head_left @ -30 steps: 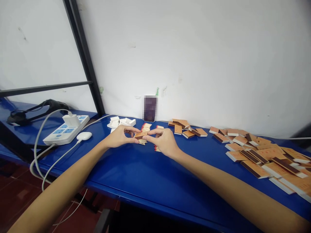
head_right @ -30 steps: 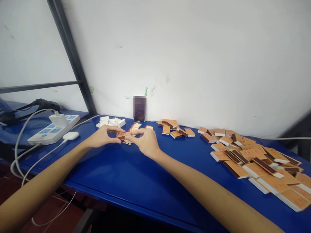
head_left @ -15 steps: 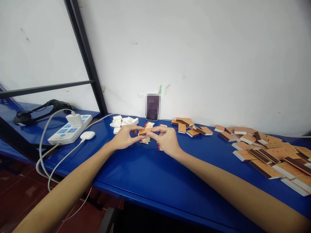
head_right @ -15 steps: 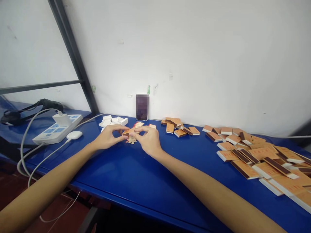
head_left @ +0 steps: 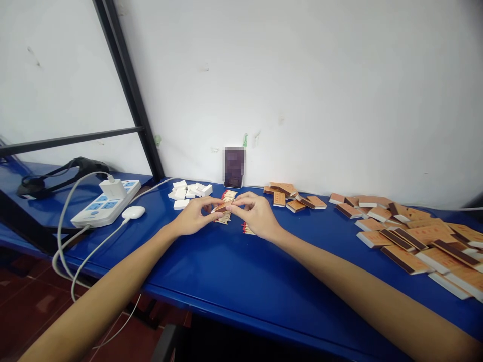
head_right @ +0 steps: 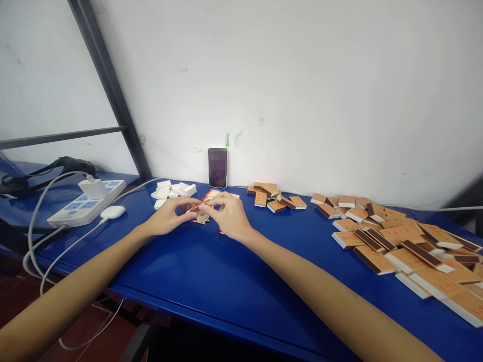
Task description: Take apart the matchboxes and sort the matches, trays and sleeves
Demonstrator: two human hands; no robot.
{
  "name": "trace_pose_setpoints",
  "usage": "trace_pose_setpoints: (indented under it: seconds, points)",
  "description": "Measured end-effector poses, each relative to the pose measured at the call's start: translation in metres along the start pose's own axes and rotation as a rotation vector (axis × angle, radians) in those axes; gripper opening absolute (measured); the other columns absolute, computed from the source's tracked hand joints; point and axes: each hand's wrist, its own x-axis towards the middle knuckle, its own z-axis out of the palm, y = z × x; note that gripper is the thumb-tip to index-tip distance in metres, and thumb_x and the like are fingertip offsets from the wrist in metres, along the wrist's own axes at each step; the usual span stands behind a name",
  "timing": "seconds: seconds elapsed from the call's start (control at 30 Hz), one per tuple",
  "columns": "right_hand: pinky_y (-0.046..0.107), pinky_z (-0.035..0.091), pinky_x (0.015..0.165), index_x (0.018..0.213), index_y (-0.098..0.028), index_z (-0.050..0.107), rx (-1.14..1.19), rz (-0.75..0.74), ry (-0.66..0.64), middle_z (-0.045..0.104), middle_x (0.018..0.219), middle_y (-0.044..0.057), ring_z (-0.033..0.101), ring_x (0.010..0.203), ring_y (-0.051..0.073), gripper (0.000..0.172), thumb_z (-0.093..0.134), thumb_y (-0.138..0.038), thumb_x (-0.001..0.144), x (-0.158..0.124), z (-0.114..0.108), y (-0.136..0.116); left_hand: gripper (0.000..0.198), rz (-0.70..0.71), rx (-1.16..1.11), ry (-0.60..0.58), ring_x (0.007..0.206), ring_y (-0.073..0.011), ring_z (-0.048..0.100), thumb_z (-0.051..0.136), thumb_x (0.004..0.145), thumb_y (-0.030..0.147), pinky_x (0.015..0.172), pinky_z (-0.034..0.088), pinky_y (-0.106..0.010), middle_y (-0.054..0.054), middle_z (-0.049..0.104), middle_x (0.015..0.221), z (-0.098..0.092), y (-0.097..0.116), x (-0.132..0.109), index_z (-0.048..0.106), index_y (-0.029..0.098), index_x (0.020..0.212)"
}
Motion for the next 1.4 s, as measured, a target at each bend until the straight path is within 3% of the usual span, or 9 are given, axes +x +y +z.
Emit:
trace_pose_setpoints:
  seconds: [0.1, 0.17, 0.27, 0.33, 0.47, 0.63, 0.87, 1.07, 1.4]
  points:
    - [0.03, 0.046, 0.066, 0.085, -0.02, 0.075, -0.029, 0.025, 0.014, 0.07, 0.092, 0.004, 0.056, 0.066, 0.013, 0.023, 0.07, -0.043, 0.082, 0.002, -0.002, -0.002, 0.042, 0.002, -0.033, -0.013, 0.087, -0.0182, 0.062, 0.061, 0.09, 0.043, 0.078, 0.052, -0.031, -0.007, 0.071, 0.103, -0.004, -0.001, -0.001, 0.066, 0.018, 0.123]
    - [0.03, 0.045, 0.065, 0.097, -0.02, 0.07, -0.041, 0.053, -0.018, 0.069, 0.09, 0.002, 0.055, 0.063, 0.012, 0.03, 0.071, -0.044, 0.08, 0.004, -0.005, -0.003, 0.043, 0.0, -0.054, -0.04, 0.089, -0.0186, 0.063, 0.06, 0.09, 0.039, 0.08, 0.053, -0.032, -0.008, 0.071, 0.108, -0.006, -0.003, -0.001, 0.064, 0.017, 0.126]
    - [0.03, 0.045, 0.068, 0.124, -0.019, 0.059, -0.144, 0.044, -0.161, 0.067, 0.092, 0.002, 0.057, 0.07, 0.014, 0.049, 0.071, -0.038, 0.08, 0.005, -0.01, -0.003, 0.043, -0.001, -0.032, -0.084, 0.09, -0.0185, 0.064, 0.061, 0.088, 0.035, 0.082, 0.054, -0.033, -0.008, 0.071, 0.11, -0.01, -0.006, -0.003, 0.064, 0.017, 0.127]
    - [0.032, 0.045, 0.074, 0.13, -0.019, 0.057, -0.289, -0.008, -0.254, 0.066, 0.098, 0.006, 0.059, 0.083, 0.018, 0.051, 0.067, -0.032, 0.082, 0.004, -0.011, -0.003, 0.044, 0.006, 0.02, -0.1, 0.091, -0.0191, 0.065, 0.063, 0.085, 0.034, 0.084, 0.054, -0.034, -0.007, 0.071, 0.113, -0.011, -0.007, -0.003, 0.064, 0.018, 0.127]
    - [0.036, 0.042, 0.085, 0.121, -0.02, 0.067, -0.537, -0.091, -0.349, 0.063, 0.108, 0.01, 0.057, 0.099, 0.023, 0.036, 0.062, -0.032, 0.088, -0.003, -0.007, -0.003, 0.049, 0.045, 0.171, -0.11, 0.095, -0.0213, 0.067, 0.066, 0.082, 0.031, 0.087, 0.053, -0.036, -0.007, 0.071, 0.118, -0.012, -0.009, -0.005, 0.06, 0.02, 0.13]
    - [0.039, 0.04, 0.089, 0.12, -0.017, 0.067, -0.697, -0.148, -0.413, 0.066, 0.109, 0.011, 0.056, 0.102, 0.025, 0.035, 0.061, -0.032, 0.089, -0.007, -0.002, -0.002, 0.048, 0.088, 0.284, -0.139, 0.099, -0.0229, 0.068, 0.065, 0.083, 0.029, 0.089, 0.052, -0.038, -0.007, 0.071, 0.119, -0.013, -0.012, -0.006, 0.059, 0.021, 0.129]
    - [0.04, 0.039, 0.09, 0.113, -0.015, 0.067, -0.783, -0.225, -0.396, 0.07, 0.109, 0.011, 0.057, 0.105, 0.027, 0.031, 0.063, -0.03, 0.086, -0.007, 0.0, -0.002, 0.046, 0.072, 0.306, -0.161, 0.094, -0.0219, 0.068, 0.066, 0.082, 0.03, 0.086, 0.052, -0.036, -0.006, 0.072, 0.116, -0.015, -0.015, -0.006, 0.062, 0.022, 0.126]
    - [0.04, 0.04, 0.088, 0.109, -0.015, 0.066, -0.827, -0.247, -0.404, 0.069, 0.11, 0.012, 0.058, 0.105, 0.027, 0.027, 0.063, -0.03, 0.087, -0.007, -0.001, -0.003, 0.043, 0.035, 0.384, -0.175, 0.077, -0.0222, 0.066, 0.067, 0.08, 0.032, 0.074, 0.049, -0.034, -0.006, 0.073, 0.088, -0.017, -0.011, -0.006, 0.069, 0.023, 0.122]
    - [0.04, 0.04, 0.087, 0.098, -0.016, 0.068, -0.869, -0.254, -0.409, 0.07, 0.102, 0.012, 0.057, 0.101, 0.028, 0.021, 0.063, -0.032, 0.086, -0.008, -0.004, -0.003, 0.04, 0.028, 0.424, -0.178, 0.08, -0.0246, 0.066, 0.064, 0.082, 0.034, 0.077, 0.047, -0.036, -0.007, 0.073, 0.09, -0.017, -0.011, -0.006, 0.07, 0.022, 0.119]
